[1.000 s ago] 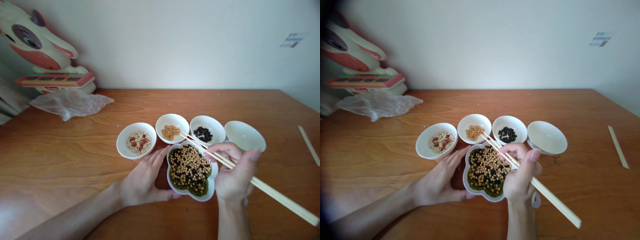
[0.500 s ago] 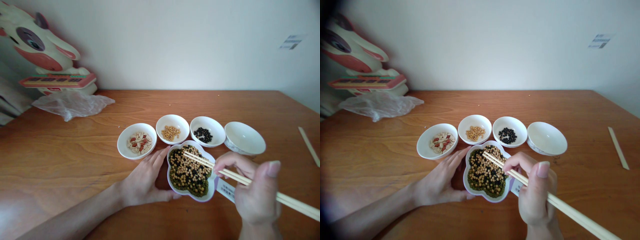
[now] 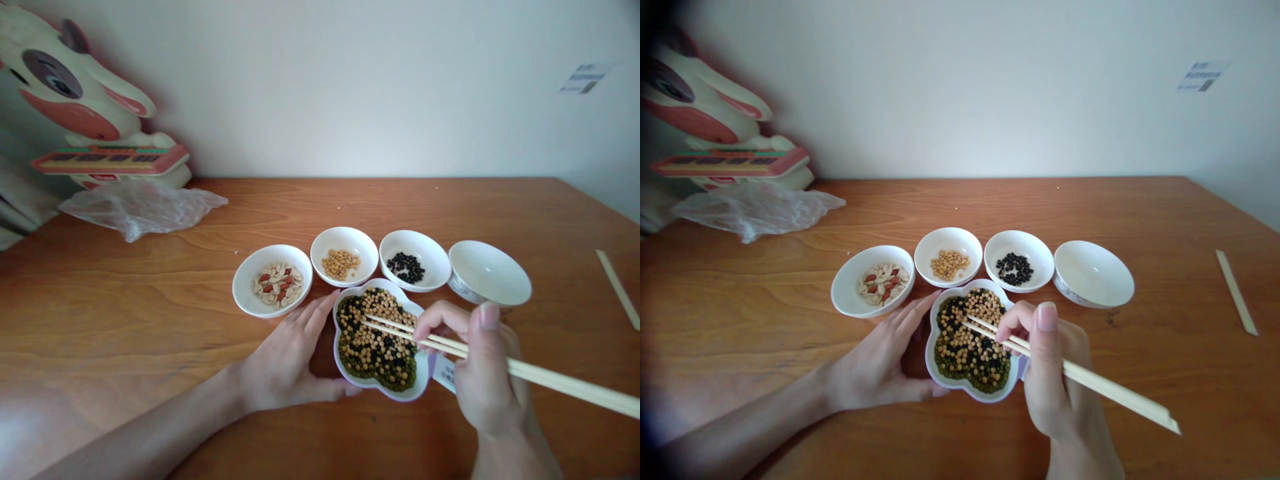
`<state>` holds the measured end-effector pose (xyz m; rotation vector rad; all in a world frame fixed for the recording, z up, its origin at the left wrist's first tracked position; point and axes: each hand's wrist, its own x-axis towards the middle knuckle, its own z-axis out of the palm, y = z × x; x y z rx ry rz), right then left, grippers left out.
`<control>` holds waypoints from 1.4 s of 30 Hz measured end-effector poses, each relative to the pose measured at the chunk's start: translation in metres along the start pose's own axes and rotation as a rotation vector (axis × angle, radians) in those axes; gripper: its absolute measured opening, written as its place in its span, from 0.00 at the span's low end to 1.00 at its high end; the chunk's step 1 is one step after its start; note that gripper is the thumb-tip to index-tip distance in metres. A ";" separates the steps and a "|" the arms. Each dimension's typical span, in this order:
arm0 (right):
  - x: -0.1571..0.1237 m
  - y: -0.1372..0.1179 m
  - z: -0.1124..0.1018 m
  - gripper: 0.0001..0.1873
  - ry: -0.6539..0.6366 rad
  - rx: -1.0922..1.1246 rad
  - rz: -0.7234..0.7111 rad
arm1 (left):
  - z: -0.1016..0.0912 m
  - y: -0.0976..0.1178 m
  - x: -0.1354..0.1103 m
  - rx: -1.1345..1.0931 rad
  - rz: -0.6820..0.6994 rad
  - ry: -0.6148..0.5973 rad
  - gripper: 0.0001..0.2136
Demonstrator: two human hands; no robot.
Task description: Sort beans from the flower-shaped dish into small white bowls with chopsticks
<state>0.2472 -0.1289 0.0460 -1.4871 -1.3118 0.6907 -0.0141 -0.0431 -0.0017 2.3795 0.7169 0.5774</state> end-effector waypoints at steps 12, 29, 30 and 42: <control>-0.003 -0.007 0.004 0.44 0.062 0.035 0.024 | 0.000 0.000 -0.001 0.014 -0.008 -0.010 0.58; 0.004 0.007 0.002 0.45 -0.051 0.018 -0.066 | -0.002 0.001 -0.001 0.016 -0.021 -0.022 0.58; 0.004 0.005 0.002 0.45 -0.042 0.012 -0.072 | -0.002 0.001 -0.001 0.017 -0.023 -0.025 0.58; 0.002 0.004 0.003 0.45 0.017 0.042 -0.059 | 0.000 0.000 -0.001 0.024 -0.036 -0.027 0.57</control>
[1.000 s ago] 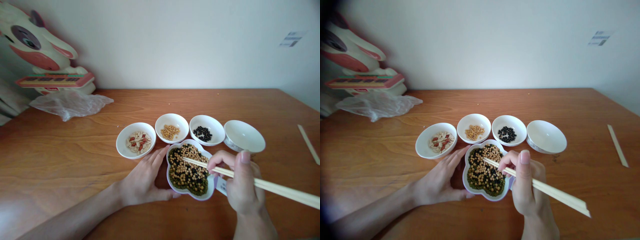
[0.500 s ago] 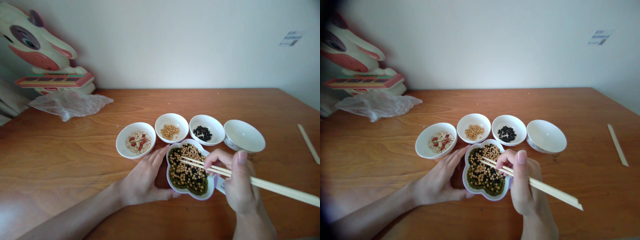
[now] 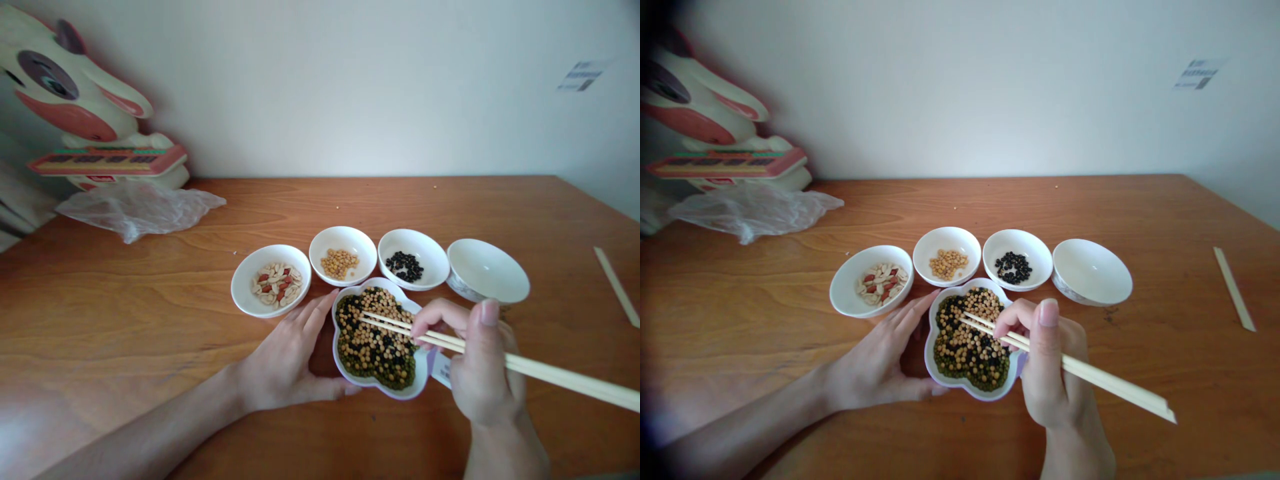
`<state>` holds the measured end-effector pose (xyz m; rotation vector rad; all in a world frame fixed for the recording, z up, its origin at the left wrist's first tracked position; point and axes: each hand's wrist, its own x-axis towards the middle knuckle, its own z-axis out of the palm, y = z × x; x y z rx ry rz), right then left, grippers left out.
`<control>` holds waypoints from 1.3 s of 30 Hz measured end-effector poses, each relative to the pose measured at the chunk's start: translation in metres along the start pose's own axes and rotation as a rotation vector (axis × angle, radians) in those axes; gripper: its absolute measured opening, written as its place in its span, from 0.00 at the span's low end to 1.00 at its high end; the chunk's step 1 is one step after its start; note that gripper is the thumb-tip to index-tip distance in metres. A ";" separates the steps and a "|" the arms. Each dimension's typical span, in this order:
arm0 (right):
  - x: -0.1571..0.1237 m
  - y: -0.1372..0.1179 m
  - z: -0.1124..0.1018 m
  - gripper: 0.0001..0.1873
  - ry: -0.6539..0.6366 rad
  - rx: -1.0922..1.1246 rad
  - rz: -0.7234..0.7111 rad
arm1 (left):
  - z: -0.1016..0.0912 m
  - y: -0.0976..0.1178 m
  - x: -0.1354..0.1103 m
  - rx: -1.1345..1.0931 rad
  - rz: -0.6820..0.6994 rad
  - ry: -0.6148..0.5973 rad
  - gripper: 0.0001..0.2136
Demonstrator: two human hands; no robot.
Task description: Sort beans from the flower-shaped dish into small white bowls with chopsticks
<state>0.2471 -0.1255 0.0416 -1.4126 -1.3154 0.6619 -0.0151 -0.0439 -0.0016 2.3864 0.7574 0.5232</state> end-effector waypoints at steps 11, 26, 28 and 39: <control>0.003 -0.009 0.002 0.48 0.490 -0.019 -0.158 | -0.003 0.003 0.001 -0.007 0.023 0.011 0.58; 0.014 -0.003 0.020 0.49 0.427 0.033 -0.041 | -0.001 0.001 0.001 -0.001 0.032 0.018 0.59; 0.014 -0.005 0.015 0.50 0.405 0.030 -0.036 | -0.002 0.001 0.000 0.002 0.032 0.014 0.59; 0.003 -0.001 -0.010 0.53 -0.004 0.072 0.012 | 0.001 -0.001 0.000 -0.008 0.030 0.025 0.59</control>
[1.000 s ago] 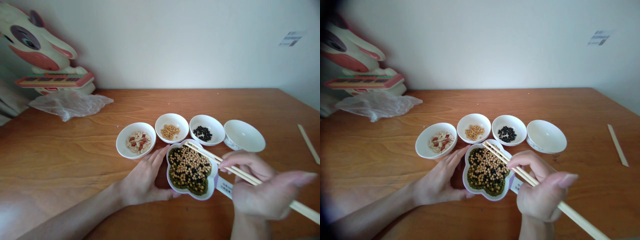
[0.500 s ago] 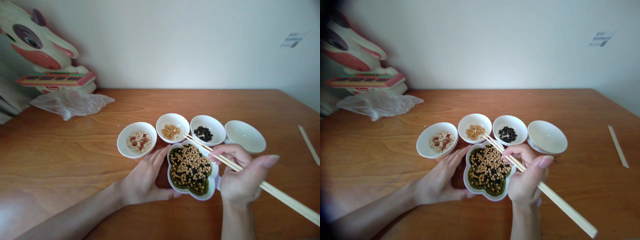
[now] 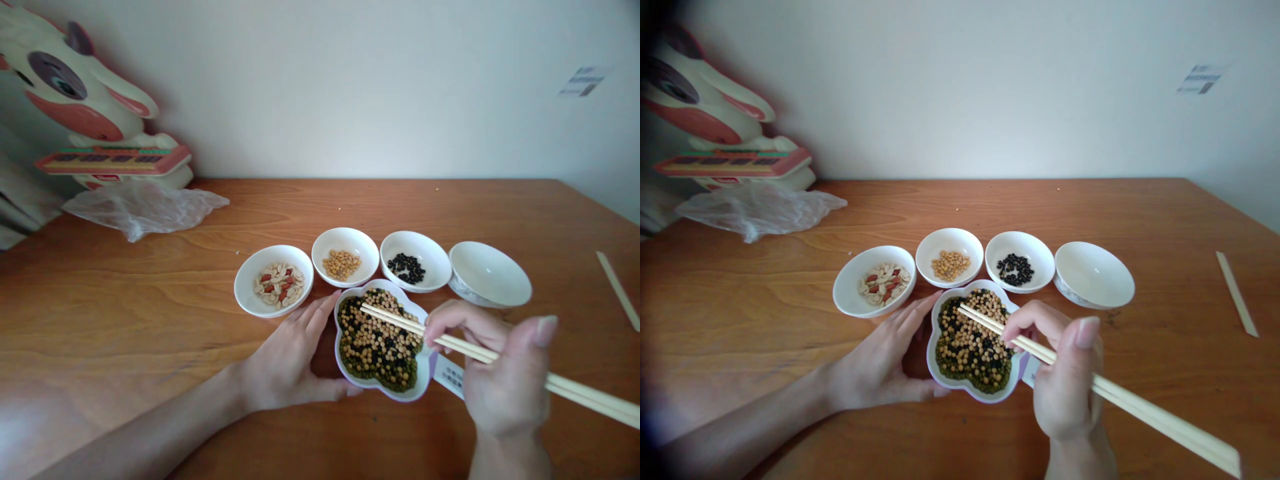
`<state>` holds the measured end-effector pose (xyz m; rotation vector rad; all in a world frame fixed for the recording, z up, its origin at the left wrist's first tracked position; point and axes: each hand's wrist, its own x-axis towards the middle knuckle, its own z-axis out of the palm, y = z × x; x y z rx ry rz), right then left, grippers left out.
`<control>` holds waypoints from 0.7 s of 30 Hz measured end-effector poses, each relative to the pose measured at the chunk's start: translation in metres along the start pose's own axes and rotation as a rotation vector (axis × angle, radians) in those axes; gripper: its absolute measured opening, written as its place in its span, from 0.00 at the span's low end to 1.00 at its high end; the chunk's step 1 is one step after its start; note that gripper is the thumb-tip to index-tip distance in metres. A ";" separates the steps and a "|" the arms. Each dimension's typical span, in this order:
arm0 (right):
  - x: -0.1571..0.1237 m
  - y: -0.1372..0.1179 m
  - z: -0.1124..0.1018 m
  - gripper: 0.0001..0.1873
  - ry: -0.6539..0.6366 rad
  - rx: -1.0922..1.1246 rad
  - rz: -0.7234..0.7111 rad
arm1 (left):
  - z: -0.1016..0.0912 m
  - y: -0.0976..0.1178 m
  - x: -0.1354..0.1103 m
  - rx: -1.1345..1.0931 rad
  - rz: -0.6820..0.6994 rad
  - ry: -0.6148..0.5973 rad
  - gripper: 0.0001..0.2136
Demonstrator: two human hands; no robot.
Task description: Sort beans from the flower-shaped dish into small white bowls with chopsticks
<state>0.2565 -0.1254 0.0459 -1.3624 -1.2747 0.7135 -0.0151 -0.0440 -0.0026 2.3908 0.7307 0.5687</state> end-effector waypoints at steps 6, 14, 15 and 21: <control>-0.002 0.010 0.011 0.50 -0.059 -0.024 0.041 | 0.000 -0.002 0.000 -0.010 0.003 -0.004 0.60; -0.001 0.009 0.016 0.47 -0.058 -0.073 0.030 | -0.002 0.001 0.000 -0.006 -0.019 -0.021 0.59; -0.001 0.009 0.017 0.47 -0.050 -0.080 0.026 | -0.002 0.001 0.000 -0.005 -0.019 -0.021 0.59; 0.000 0.006 0.019 0.47 -0.022 -0.091 0.000 | -0.001 0.001 0.000 -0.009 -0.009 -0.009 0.60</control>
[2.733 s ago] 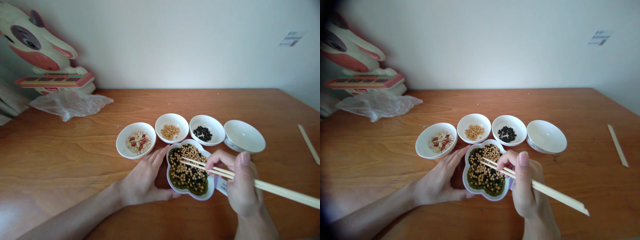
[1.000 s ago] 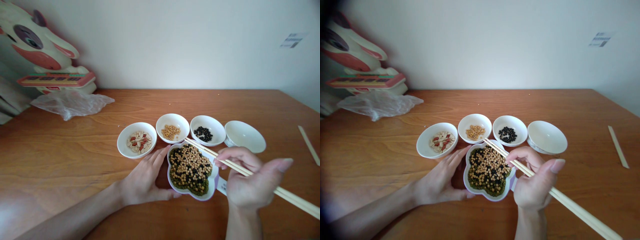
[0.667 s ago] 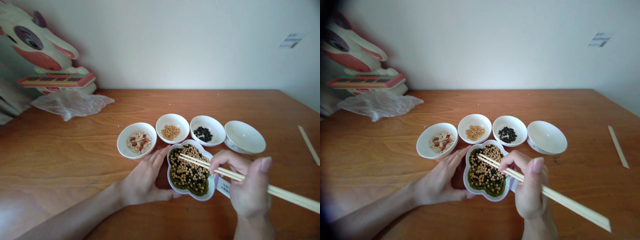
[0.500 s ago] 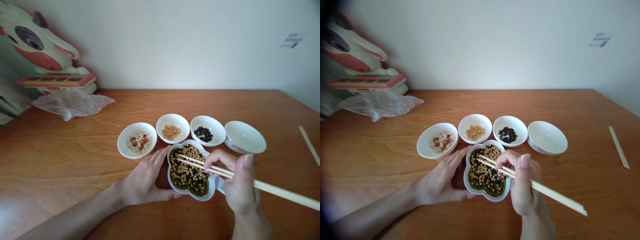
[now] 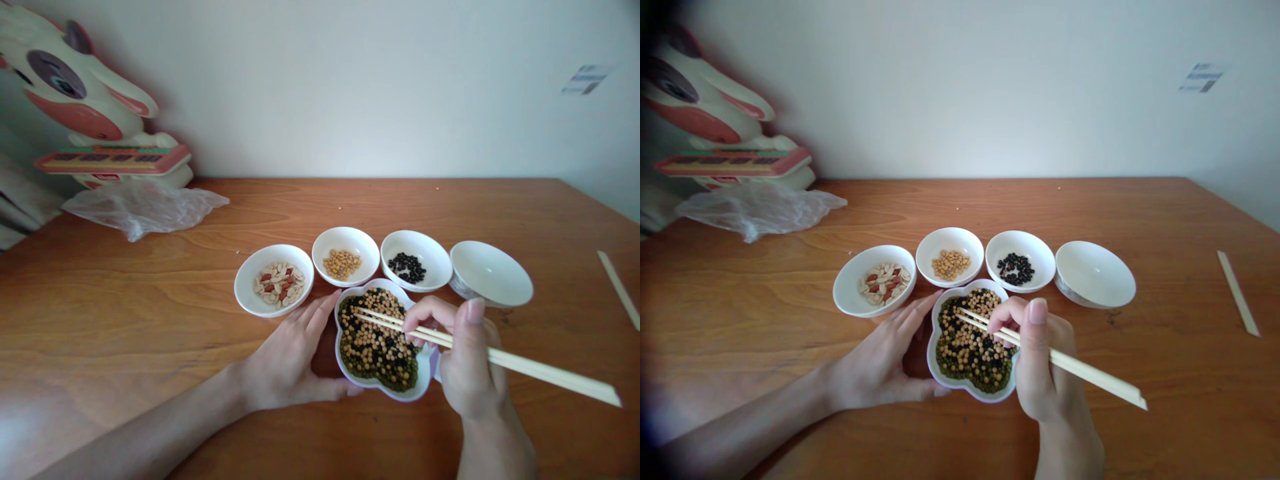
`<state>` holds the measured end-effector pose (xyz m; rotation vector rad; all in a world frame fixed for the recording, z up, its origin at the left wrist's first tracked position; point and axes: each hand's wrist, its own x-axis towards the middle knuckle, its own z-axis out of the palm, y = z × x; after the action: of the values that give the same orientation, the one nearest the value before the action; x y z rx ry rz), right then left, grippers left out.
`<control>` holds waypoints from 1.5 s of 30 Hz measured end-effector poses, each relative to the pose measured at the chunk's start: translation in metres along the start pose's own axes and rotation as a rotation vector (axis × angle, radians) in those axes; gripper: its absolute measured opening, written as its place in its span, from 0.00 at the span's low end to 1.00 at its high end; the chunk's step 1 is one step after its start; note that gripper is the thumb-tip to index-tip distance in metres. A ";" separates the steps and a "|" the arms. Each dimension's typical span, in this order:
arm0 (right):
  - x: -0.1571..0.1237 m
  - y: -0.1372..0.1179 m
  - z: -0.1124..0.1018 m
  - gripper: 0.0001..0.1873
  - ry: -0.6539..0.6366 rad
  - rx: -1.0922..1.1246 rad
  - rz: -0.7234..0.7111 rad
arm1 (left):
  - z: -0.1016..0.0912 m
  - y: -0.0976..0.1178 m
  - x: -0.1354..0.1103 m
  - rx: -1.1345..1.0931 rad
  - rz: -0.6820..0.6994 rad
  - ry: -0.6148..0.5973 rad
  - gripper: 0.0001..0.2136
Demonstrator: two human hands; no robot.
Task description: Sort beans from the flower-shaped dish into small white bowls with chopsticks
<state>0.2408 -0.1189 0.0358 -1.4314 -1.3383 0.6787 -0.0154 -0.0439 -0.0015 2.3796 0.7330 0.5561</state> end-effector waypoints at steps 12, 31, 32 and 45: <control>0.000 -0.001 -0.003 0.48 0.046 0.008 -0.007 | 0.000 0.000 0.001 0.007 0.011 0.004 0.59; 0.010 -0.017 0.024 0.51 0.580 0.141 -0.071 | -0.001 0.001 0.001 0.017 0.017 -0.001 0.58; 0.012 -0.014 0.024 0.51 0.547 0.140 -0.045 | -0.001 0.001 0.000 0.016 0.013 -0.003 0.58; 0.007 -0.022 0.019 0.48 0.530 0.065 -0.042 | 0.000 -0.001 0.001 0.010 0.013 -0.004 0.59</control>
<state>0.2173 -0.1096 0.0512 -1.4001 -0.9177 0.2790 -0.0153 -0.0429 -0.0018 2.3961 0.7205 0.5545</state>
